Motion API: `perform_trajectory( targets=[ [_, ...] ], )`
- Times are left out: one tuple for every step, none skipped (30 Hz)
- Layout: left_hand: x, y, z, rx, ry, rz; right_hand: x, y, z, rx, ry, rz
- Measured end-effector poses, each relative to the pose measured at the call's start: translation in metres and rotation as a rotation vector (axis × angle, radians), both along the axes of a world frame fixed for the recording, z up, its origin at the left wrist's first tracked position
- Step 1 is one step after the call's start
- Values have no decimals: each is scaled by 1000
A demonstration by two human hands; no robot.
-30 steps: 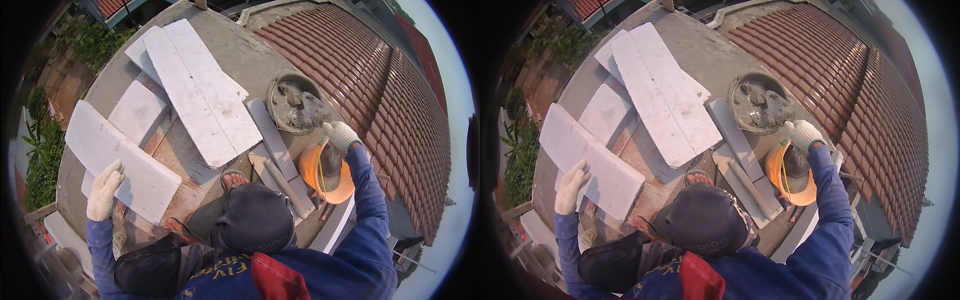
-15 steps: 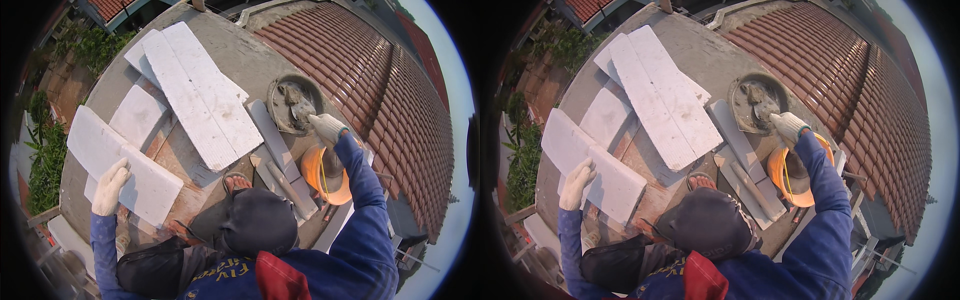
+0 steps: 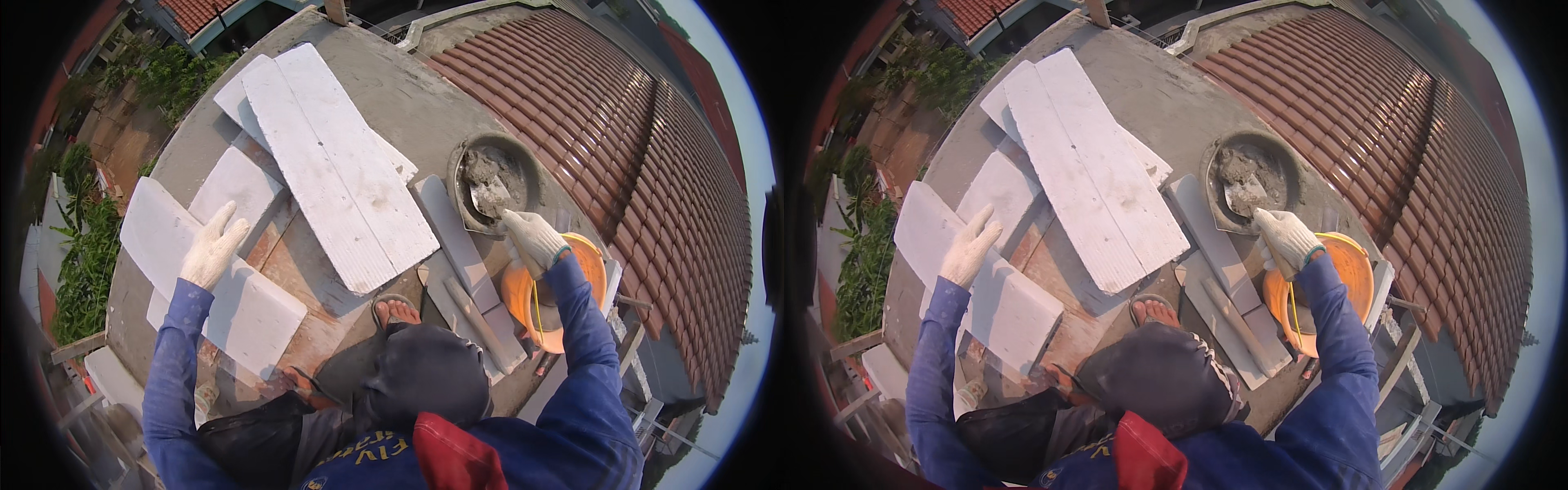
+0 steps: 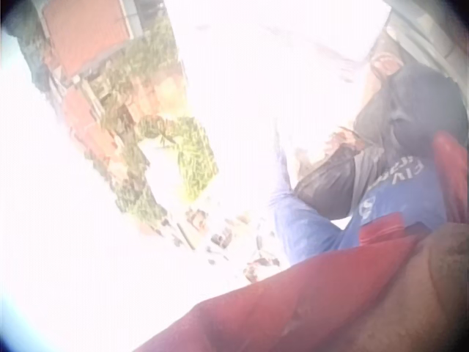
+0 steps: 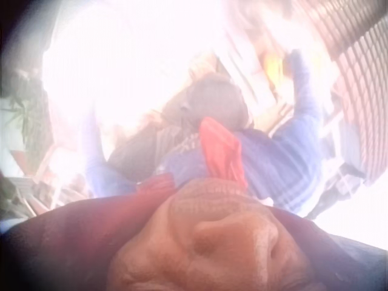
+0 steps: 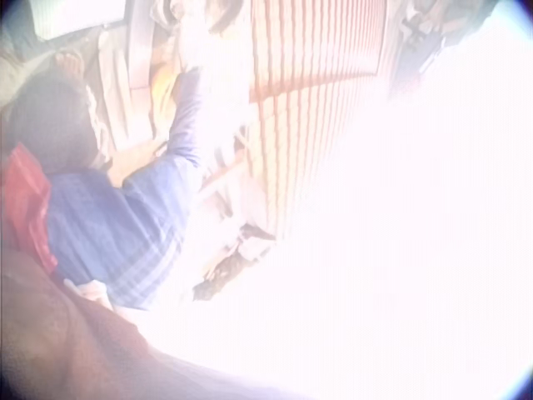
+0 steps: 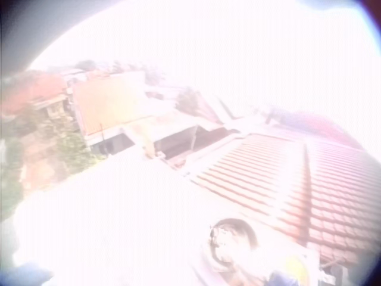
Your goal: The person measures and marks white rectangular tiles with a ruler and pen, then scoops cement from a bucket with a trowel and applies it to the tile surface. The person arranges the tiles on a rooftop surface, adjusting their positions.
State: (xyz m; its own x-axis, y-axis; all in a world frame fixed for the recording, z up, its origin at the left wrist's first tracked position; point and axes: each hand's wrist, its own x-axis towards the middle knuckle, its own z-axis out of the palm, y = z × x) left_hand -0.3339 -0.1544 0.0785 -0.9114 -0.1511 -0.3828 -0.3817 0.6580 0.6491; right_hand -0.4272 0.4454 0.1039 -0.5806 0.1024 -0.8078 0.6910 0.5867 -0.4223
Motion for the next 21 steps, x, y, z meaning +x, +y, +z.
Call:
perform_trajectory(
  targets=[
    [-10,-5,-17,-54,20,1,6,1,3,-30,21,-37],
    [-21,-11,-36,-111,39,5,13,0,5,-62,41,-72],
    [-33,-18,-59,-157,60,27,18,-1,6,-91,64,-102],
    [-47,-25,-80,-208,79,53,22,1,2,-131,82,-139],
    [-61,-21,-96,-229,88,113,27,5,-5,-170,95,-176],
    [-75,-15,-108,-264,100,181,31,7,-14,-222,108,-205],
    [-81,-25,-125,-336,97,286,29,1,-19,-263,97,-229],
    [-91,-26,-139,-389,96,380,30,2,-18,-287,90,-264],
    [-106,-8,-141,-423,42,445,36,9,-15,-289,122,-288],
    [-119,7,-137,-462,-12,515,40,10,-9,-300,153,-309],
    [-127,8,-140,-513,-49,571,38,2,-1,-318,172,-306],
    [-134,10,-139,-528,-85,632,35,-3,9,-325,188,-313],
    [-138,11,-136,-549,-120,693,28,-10,12,-337,195,-295],
    [-145,19,-138,-549,-160,745,22,-15,19,-327,206,-283],
    [-149,25,-138,-546,-154,788,14,-22,26,-319,216,-270],
    [-154,26,-140,-576,-153,828,2,-33,30,-318,223,-251],
    [-159,25,-142,-607,-152,870,-12,-48,34,-318,228,-230],
    [-162,22,-144,-640,-155,913,-28,-63,37,-318,230,-209],
    [-169,22,-142,-622,-169,908,-43,-77,39,-347,217,-201],
    [-176,23,-142,-638,-173,947,-61,-89,32,-405,204,-189],
    [-183,24,-144,-652,-179,988,-80,-102,25,-459,190,-174]
  ],
)
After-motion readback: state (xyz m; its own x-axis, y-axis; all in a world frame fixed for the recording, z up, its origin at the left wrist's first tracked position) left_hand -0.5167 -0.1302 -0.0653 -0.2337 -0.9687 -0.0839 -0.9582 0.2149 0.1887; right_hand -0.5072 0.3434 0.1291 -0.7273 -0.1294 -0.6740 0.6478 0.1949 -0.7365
